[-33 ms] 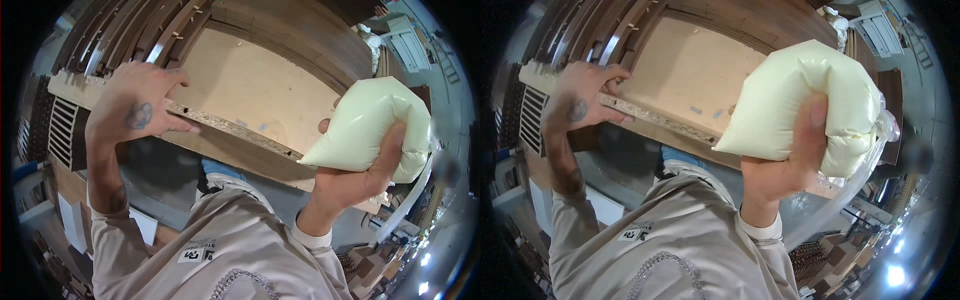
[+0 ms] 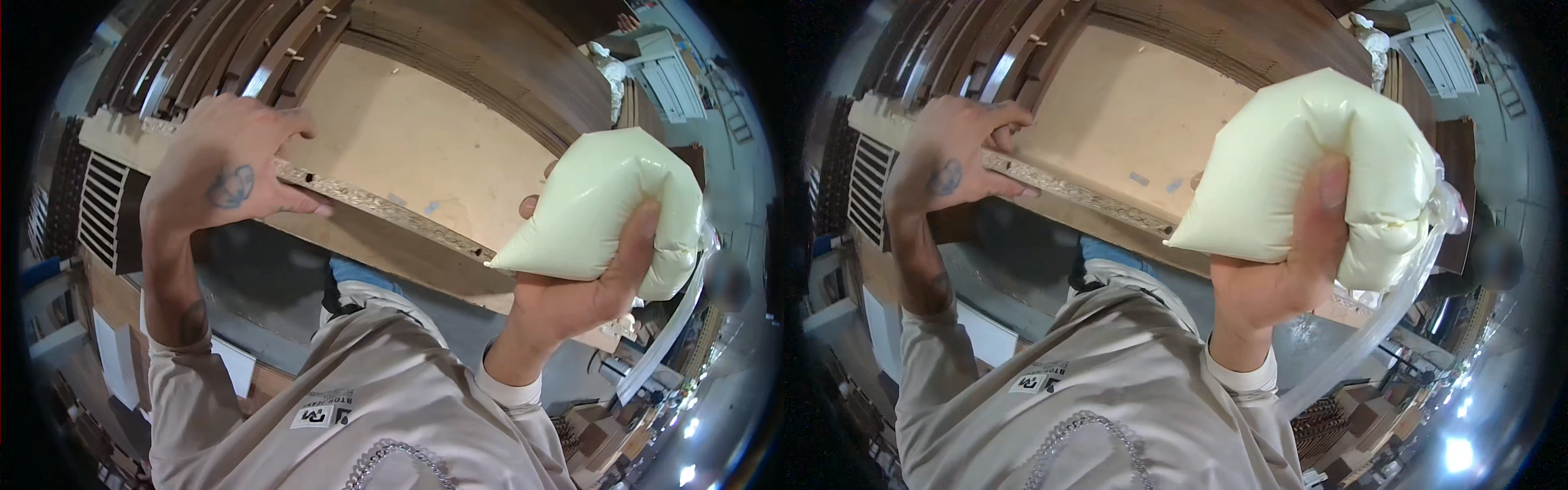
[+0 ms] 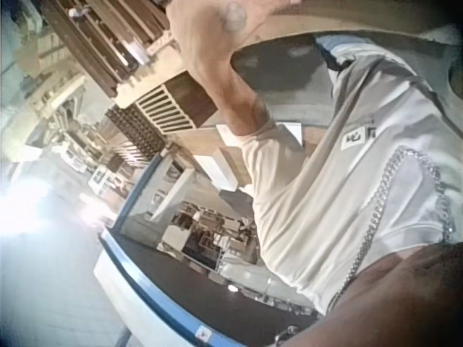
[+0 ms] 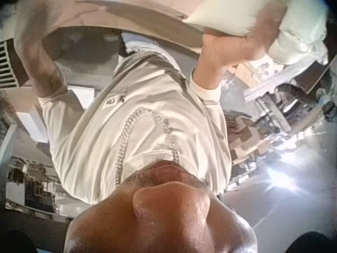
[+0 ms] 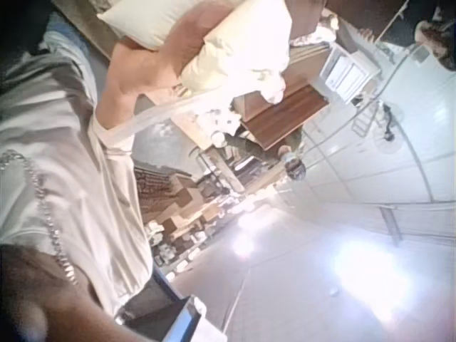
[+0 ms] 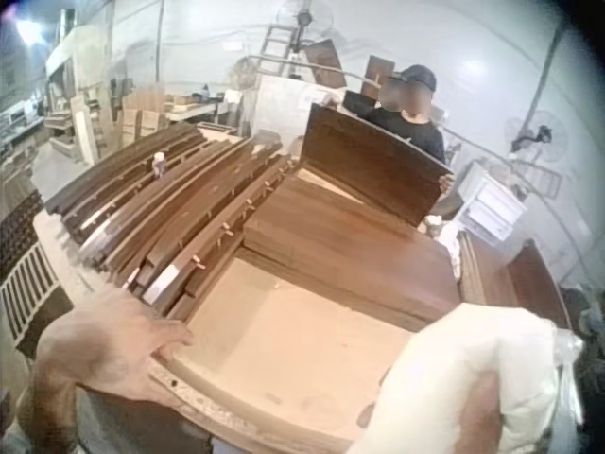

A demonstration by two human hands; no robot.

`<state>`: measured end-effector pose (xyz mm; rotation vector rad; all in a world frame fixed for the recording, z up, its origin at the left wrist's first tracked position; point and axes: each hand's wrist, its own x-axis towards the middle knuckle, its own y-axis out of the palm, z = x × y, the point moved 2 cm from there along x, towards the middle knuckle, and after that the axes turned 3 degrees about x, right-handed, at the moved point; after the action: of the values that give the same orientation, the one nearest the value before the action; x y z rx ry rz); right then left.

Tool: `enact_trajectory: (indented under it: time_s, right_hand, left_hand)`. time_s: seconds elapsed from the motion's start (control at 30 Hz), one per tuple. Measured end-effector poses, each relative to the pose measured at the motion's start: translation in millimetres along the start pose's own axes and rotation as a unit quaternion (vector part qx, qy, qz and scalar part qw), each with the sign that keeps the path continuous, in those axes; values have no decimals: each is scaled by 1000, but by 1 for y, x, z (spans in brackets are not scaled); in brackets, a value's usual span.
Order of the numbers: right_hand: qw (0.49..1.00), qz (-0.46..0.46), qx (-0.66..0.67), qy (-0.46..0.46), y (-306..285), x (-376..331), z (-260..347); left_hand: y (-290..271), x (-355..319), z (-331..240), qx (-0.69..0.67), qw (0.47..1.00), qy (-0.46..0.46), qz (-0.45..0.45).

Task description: Applying adhesive from a piping bag to the edges of a wooden furniture panel.

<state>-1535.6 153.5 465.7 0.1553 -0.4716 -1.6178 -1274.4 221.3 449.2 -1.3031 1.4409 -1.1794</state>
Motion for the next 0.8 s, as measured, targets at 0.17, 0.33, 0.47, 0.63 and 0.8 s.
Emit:
enact_trajectory:
  time_s: [0.17,0.33,0.47,0.63,0.8]
  right_hand:
    - [999,-33,-15,-31,4,2,-5]
    - [998,-3,-57,-35,5,3,-4]
    - [995,-41,-72,-52,4,6,-6]
    - [992,-6,-106,-65,6,6,-6]
    - [994,-9,-101,-44,6,4,-4]
  left_hand:
    - [6,-2,7,-1,998,14,-59]
    - [5,4,5,7,1000,4,-24]
    - [2,5,4,25,999,-3,29]
    - [2,7,4,11,999,-6,33]
    - [1,7,3,18,995,-52,85]
